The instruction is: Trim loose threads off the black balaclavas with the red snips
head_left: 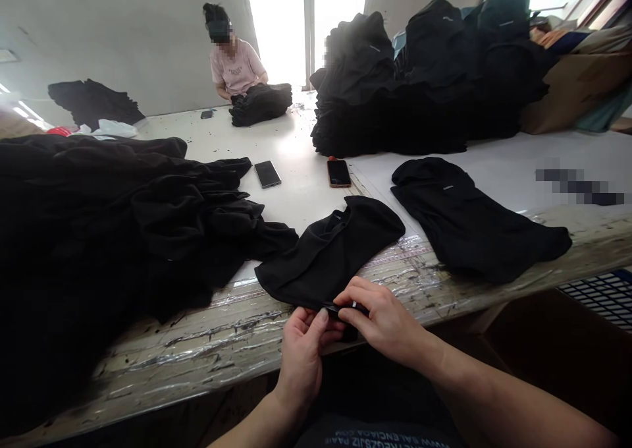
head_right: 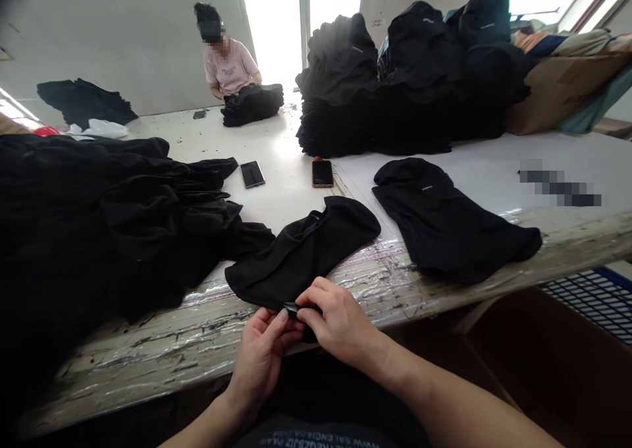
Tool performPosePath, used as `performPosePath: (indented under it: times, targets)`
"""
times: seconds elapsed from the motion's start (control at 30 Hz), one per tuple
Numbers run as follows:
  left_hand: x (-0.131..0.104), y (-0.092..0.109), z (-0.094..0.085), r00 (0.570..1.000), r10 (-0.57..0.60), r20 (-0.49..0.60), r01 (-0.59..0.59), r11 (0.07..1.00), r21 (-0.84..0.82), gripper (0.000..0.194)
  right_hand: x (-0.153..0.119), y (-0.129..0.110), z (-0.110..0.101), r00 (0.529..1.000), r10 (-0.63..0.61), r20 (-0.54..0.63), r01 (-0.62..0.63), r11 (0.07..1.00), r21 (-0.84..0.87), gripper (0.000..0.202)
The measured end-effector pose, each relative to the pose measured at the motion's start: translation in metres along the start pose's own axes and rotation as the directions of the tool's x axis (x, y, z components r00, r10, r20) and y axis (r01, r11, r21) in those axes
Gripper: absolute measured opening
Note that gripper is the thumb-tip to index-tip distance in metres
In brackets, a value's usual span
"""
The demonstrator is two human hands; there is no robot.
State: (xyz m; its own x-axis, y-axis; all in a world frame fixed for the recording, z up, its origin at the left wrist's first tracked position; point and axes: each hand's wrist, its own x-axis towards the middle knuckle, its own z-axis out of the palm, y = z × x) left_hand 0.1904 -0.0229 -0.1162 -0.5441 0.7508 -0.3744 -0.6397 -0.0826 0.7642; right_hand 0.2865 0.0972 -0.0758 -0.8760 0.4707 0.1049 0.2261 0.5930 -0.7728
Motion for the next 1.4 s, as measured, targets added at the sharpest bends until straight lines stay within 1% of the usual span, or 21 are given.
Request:
performPosePath:
  times: [0.23,0.33,0.53,0.63,0.77,0.87,1.0,1.13,1.27,1.4]
  targets:
    - [-0.001,0.000,-0.001,1.000,0.024,-0.003,-0.024,1.000,0.021,0.021,-0.003,-0.001,0.000,0.999,-0.032,0.010,0.032,0.999,-0.027,0.012]
    - [-0.002,-0.001,0.000,1.000,0.023,0.012,-0.023,0.999,0.030,0.022,-0.003,-0.002,0.001,0.999,-0.041,0.018,0.042,0.998,-0.054,0.016]
    - [-0.004,-0.005,0.000,1.000,0.013,0.015,-0.014,0.999,0.044,0.022,0.002,-0.006,0.000,0.998,-0.029,0.062,0.034,0.997,-0.072,0.014]
    - [-0.004,-0.004,0.001,1.000,0.005,0.009,-0.005,0.999,0.052,0.023,0.004,-0.006,-0.002,0.998,-0.019,0.062,0.024,0.997,-0.074,0.013]
    - [-0.004,0.000,0.001,1.000,-0.009,-0.017,0.009,1.000,0.011,0.023,0.004,-0.004,-0.004,0.998,-0.010,0.055,0.014,0.997,-0.075,0.012]
    - [-0.003,0.001,0.000,0.999,0.022,-0.029,-0.021,0.999,0.035,0.025,0.002,-0.004,-0.005,0.998,-0.022,0.054,0.026,0.997,-0.069,0.011]
    - [-0.004,-0.002,-0.003,0.999,0.054,-0.006,-0.053,0.994,0.091,0.023,0.003,-0.007,-0.005,0.996,-0.052,0.069,0.056,0.997,-0.061,0.014]
    - [-0.005,-0.006,-0.004,0.999,0.029,0.016,-0.030,0.997,0.077,0.020,0.006,-0.010,-0.003,0.995,-0.055,0.080,0.062,0.994,-0.087,0.012]
    - [-0.005,-0.003,-0.003,1.000,0.001,0.020,-0.002,0.998,0.057,0.023,0.008,-0.011,-0.004,0.995,-0.038,0.093,0.047,0.994,-0.097,0.011]
    - [-0.005,0.003,-0.002,0.999,-0.018,-0.026,0.018,1.000,0.019,0.026,0.007,-0.009,-0.005,0.995,-0.019,0.098,0.028,0.996,-0.083,0.012]
